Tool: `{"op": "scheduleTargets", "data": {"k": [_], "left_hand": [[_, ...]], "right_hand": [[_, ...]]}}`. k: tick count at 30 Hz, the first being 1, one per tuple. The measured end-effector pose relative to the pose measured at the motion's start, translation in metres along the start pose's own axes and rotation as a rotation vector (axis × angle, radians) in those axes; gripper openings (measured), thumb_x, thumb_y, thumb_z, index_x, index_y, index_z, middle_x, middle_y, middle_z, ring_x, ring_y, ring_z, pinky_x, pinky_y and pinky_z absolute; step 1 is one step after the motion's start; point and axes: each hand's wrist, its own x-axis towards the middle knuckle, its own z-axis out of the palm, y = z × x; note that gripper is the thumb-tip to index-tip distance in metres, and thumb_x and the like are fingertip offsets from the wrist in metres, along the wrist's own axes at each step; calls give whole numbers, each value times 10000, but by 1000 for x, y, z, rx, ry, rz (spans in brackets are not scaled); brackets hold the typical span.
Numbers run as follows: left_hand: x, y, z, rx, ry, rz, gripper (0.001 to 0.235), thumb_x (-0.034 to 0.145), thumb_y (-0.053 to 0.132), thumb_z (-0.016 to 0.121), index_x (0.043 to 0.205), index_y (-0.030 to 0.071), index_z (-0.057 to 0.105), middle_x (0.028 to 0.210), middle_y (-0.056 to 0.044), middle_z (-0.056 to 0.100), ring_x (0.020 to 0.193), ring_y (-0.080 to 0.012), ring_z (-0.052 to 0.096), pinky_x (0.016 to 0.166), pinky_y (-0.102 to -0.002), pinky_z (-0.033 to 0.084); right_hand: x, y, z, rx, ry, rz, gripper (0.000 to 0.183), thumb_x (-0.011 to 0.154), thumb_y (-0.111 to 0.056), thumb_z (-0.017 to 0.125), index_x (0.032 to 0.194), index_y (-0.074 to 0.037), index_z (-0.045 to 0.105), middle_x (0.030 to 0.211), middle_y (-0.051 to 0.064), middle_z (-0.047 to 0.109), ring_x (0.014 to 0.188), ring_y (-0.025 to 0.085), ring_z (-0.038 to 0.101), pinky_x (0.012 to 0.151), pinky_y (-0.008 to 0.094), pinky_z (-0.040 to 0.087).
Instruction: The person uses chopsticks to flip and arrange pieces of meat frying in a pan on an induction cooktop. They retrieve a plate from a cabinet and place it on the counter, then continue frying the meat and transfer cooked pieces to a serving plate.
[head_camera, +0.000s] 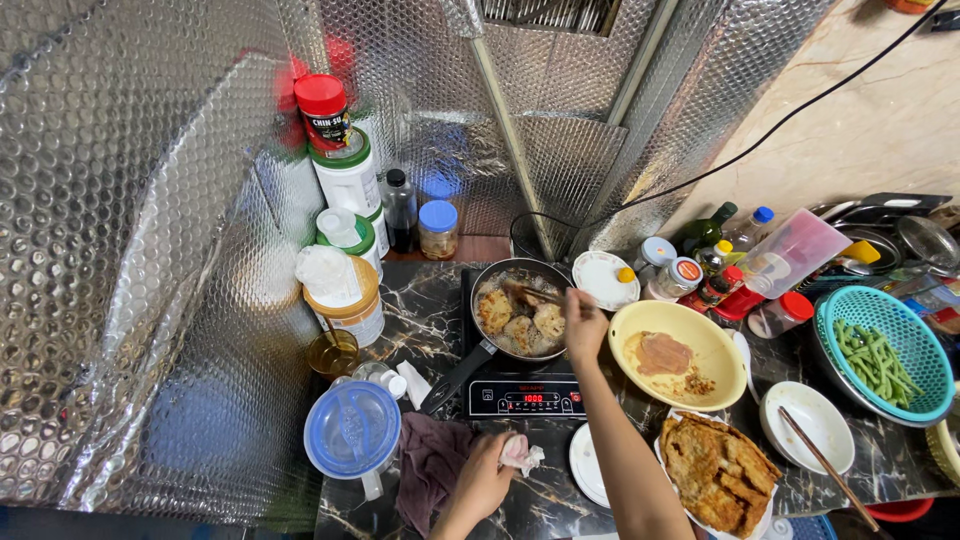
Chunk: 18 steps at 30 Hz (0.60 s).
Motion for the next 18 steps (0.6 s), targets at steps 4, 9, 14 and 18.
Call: {"op": "scheduleTargets", "data": {"k": [4,9,14,18], "left_hand": [[-6,-33,12,136,19,156,637,863,15,670,1471,80,494,1450,-205,497,1346,-408,497,1104,-440,435],[-15,-48,19,217,-278,95,771,851,98,737,1545,122,404,1601,-263,265,1480,-439,319,1201,-446,329],[-20,-16,0,304,-277,28,681,868,185,759,1494,148,493,1630,-264,232,1480,-448,321,1208,-457,312],[-16,10,-23,277,-179,22,594,904,215,726,1461,140,532,1612,-254,297,1428,-447,411,1180,-455,361]], "right_hand": [[-33,-11,16,-177,-78,-172,206,971,-159,727,1108,-11,764,966,123,789,814,150,736,730,290,579],[-39,-21,13,-171,-135,-255,179,964,-141,720,1081,-14,768,1023,104,767,833,116,737,736,269,586],[-38,-31,-4,-92,-131,-179,209,1003,-153,702,1156,-27,769,1000,104,771,822,131,714,730,273,588],[-49,-39,-20,-105,-227,-133,242,987,-146,706,1203,-52,760,999,98,790,827,120,737,747,260,597]]}}
